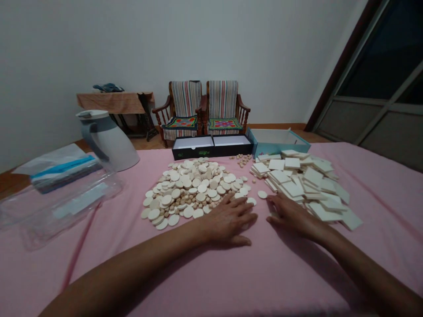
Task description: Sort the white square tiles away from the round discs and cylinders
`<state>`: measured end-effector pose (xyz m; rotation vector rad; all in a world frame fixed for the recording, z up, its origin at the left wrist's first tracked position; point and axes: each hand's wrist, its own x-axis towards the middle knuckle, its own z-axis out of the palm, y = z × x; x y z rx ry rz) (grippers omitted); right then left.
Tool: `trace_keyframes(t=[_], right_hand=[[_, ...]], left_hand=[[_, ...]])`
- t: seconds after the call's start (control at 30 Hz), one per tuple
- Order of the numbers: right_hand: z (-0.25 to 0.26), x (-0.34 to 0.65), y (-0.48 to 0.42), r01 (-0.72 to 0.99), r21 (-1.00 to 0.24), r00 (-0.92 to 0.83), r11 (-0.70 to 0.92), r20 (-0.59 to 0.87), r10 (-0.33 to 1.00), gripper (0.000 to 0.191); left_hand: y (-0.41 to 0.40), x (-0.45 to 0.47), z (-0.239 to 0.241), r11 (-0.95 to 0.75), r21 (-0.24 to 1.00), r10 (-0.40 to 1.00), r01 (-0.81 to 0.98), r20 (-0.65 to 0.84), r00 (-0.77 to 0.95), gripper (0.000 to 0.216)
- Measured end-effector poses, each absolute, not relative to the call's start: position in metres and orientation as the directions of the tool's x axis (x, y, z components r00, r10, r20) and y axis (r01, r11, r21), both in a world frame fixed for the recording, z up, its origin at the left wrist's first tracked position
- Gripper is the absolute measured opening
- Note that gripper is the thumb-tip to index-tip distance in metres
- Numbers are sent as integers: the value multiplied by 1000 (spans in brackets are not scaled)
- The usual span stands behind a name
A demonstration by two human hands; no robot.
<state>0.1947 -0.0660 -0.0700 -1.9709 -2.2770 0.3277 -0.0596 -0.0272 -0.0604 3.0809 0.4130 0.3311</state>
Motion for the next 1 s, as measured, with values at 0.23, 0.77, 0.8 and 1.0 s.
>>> trace_keyframes(t=[0.23,0.77,0.8,1.0], right_hand=[[-67,156,-28,940,-334,-93,72,-49,994,36],[-95,86,-21,673,-627,-186,393,370,910,41],[-95,83,-20,648,-626,-209,435,403,891,44],[-83,77,-6,494,-563,-391,663,537,747,39]], left_hand=[[-12,-47,-61,-920,-29,375,391,221,900,27],[-22,-105,-65,-819,-40,528,572,336,780,22],[-22,-106,-64,-809,-34,540,587,353,764,23],[-18,-120,-60,-731,33,623,681,440,647,21]])
